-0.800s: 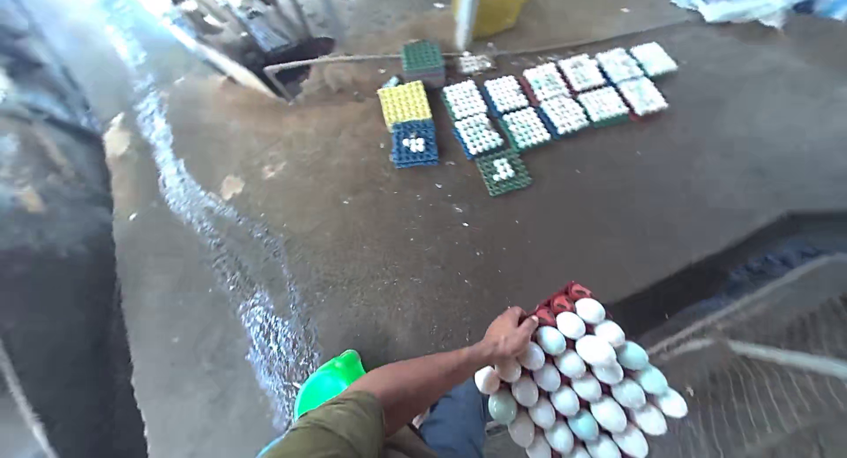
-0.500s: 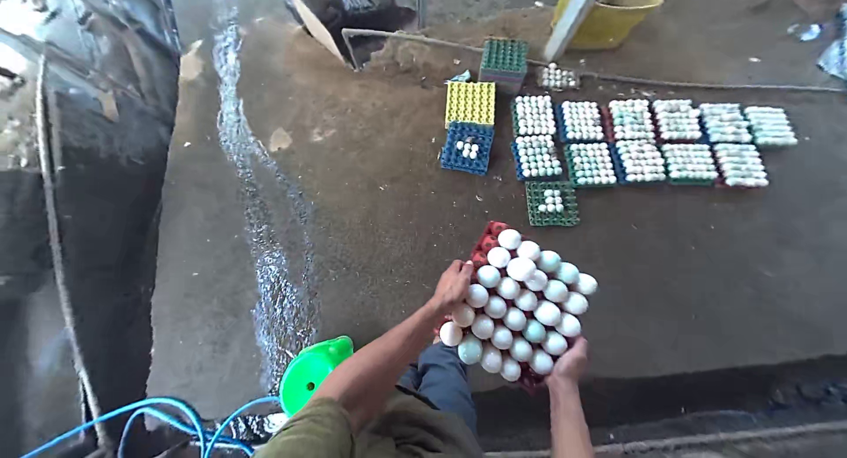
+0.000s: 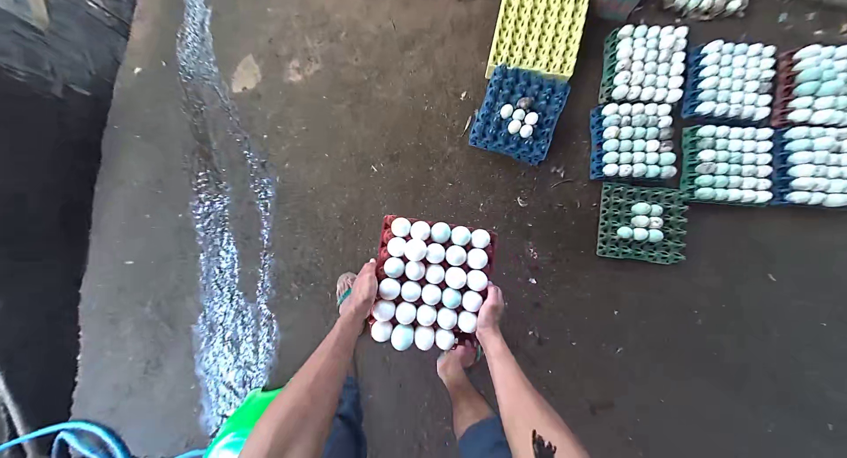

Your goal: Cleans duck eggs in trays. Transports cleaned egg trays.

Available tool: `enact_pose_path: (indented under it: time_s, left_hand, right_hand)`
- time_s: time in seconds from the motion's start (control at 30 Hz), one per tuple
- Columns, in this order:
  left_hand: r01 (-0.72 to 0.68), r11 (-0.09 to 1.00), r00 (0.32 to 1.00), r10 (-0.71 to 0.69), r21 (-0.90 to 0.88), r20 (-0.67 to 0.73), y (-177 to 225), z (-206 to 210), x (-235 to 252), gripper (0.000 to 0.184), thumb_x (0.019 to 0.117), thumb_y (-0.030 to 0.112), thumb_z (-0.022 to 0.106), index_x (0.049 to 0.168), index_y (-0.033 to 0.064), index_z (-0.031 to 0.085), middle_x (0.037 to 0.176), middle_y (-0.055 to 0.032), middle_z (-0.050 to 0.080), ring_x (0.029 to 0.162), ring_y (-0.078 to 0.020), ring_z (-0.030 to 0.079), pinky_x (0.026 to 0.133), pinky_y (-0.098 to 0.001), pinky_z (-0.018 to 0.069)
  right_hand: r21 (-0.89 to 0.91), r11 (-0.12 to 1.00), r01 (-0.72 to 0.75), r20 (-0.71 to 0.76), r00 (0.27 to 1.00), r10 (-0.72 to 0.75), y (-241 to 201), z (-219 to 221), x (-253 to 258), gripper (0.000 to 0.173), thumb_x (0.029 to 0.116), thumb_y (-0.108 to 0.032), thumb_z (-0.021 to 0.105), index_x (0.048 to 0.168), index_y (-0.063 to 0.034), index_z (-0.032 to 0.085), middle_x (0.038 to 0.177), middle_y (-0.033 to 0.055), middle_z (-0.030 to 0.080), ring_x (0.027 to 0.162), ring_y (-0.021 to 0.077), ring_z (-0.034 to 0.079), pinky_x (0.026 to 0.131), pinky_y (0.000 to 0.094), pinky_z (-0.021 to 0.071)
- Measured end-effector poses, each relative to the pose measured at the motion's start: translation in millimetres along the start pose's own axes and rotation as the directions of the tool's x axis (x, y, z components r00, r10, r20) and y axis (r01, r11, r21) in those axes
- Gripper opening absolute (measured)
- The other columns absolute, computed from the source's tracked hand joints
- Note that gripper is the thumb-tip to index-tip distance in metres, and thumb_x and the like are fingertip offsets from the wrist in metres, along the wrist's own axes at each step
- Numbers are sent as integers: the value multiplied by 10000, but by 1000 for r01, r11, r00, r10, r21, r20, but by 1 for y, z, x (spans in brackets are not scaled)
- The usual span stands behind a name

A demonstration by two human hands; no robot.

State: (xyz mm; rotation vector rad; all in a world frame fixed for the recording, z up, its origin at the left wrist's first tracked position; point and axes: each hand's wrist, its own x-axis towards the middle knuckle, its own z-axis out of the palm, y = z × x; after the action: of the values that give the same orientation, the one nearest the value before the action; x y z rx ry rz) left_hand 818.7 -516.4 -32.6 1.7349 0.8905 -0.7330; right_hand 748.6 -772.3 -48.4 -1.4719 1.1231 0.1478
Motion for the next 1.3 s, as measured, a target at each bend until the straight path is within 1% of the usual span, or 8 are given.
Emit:
enact_pose_path:
  time_s: [0.27,0.4,0.5,0.67,0.87,1.03,1.17,1.3]
  left_hand:
    - [51,997,997,-54,66,49,-43,9,220,622,1126,397,147,1366,-9,553,1347,-225,585,1264,-302,553,1063,-513,431]
    - [57,989,993,-70,133,93,-47,13,283,635,1127,402,138,1321,-23,568,1298,-248,597,1214,-328,567,1016,-523,442]
    - [57,989,989,-75,138,130,-50,16,322,673,1119,444,126,1399,-12,533,1390,-257,558,1304,-362,524,1073,-561,406]
    - [43,983,982,-74,178,171,-52,21,370,723,1100,497,89,1416,25,537,1421,-230,554,1346,-364,498,1087,-586,386]
    - [74,974,977,-114,215,183,-46,19,385,751,1097,496,60,1409,10,539,1383,-240,575,1300,-362,527,1062,-562,400]
    - [128,926,963,-202,355,181,-19,11,368,764,1096,505,39,1447,31,525,1438,-208,563,1387,-361,470,1104,-591,346]
    - [6,881,982,-95,473,163,-8,-23,331,499,1125,347,312,1430,18,533,1388,-252,576,1311,-380,540,1099,-562,400]
    - [-118,734,977,-34,669,209,12,-92,232,351,1059,225,519,1296,-10,629,1225,-256,658,1143,-401,636,1008,-590,474]
  right_hand:
    - [-187,982,-5,-35,999,-2,90,139,152,444,1097,-250,356,1262,73,611,1266,238,625,1210,286,583,1076,449,439]
    - [-228,973,-49,-85,996,30,110,176,193,457,1099,-277,354,1267,55,620,1300,226,620,1242,288,575,1090,465,431]
    - [-270,960,-69,-129,991,35,116,195,212,465,1096,-296,349,1255,43,624,1290,228,620,1248,312,565,1082,511,419]
    - [-361,929,-88,-167,986,29,118,210,235,521,1092,-371,326,1264,10,637,1342,231,598,1300,352,530,1086,587,386]
    - [-416,899,-134,-144,986,81,109,219,244,592,1098,-459,289,1287,-31,651,1408,218,571,1362,371,484,1103,623,357]
    - [-465,862,-200,-111,980,168,91,215,241,691,1101,-500,219,1251,4,667,1399,255,570,1365,401,482,1108,622,362]
    - [-477,855,-204,-76,979,191,68,180,203,528,1100,-396,348,1317,-16,644,1416,230,565,1361,364,492,1116,583,371]
    - [-326,915,-237,-30,970,241,27,88,107,377,1079,-238,492,1319,28,609,1273,220,654,1199,308,624,1062,490,477]
